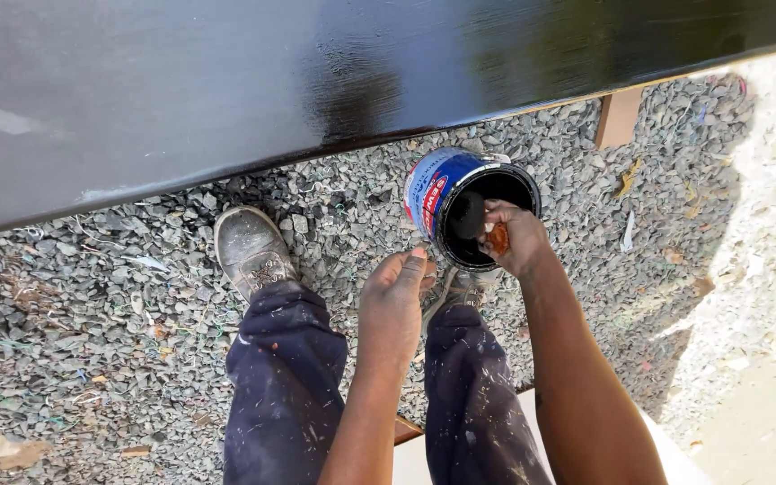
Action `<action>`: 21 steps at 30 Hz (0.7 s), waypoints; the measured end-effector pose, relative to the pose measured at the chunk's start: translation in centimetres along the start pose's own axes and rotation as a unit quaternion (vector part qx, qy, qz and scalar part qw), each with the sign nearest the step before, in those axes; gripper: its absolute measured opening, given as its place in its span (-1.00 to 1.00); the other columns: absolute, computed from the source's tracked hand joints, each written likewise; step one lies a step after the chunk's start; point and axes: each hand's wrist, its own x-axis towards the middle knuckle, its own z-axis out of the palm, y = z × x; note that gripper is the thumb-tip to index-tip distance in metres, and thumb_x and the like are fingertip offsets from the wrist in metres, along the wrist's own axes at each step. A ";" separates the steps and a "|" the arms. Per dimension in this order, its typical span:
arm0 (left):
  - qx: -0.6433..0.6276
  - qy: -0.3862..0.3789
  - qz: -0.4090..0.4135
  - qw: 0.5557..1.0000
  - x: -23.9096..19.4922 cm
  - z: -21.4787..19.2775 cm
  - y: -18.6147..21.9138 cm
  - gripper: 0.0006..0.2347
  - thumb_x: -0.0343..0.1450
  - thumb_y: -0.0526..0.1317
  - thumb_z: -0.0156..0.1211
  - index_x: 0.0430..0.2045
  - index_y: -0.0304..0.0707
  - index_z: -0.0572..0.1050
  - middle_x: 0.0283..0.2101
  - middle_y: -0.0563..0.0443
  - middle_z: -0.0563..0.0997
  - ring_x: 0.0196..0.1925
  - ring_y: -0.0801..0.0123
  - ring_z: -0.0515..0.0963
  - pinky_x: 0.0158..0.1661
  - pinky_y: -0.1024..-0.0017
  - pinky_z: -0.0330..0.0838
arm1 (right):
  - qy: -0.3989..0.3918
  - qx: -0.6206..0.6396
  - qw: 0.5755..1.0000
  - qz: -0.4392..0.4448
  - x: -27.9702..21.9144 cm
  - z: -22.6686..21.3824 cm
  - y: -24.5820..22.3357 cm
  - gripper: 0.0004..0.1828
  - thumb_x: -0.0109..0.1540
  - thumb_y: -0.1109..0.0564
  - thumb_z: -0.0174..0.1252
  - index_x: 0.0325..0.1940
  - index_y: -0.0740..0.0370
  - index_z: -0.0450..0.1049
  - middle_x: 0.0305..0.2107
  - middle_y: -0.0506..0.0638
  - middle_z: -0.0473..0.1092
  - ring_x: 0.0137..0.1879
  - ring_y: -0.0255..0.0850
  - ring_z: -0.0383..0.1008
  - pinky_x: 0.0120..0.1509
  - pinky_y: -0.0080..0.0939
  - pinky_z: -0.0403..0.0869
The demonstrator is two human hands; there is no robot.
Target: Applying a dark stain to a long furniture component using a brush and repositioning the piece as needed.
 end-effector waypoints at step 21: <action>-0.019 -0.018 -0.023 0.999 0.9 0.6 -0.8 -0.59 0.55 0.06 -0.03 0.05 -0.29 0.54 0.08 -0.35 0.59 0.24 -0.09 0.56 0.25 -0.20 0.29 | 0.234 -0.500 0.803 -0.223 3.8 3.1 3.6 -0.61 0.24 0.11 0.26 0.16 0.17 0.57 -0.20 0.29 0.52 -0.04 0.30 0.57 -0.10 0.27 0.59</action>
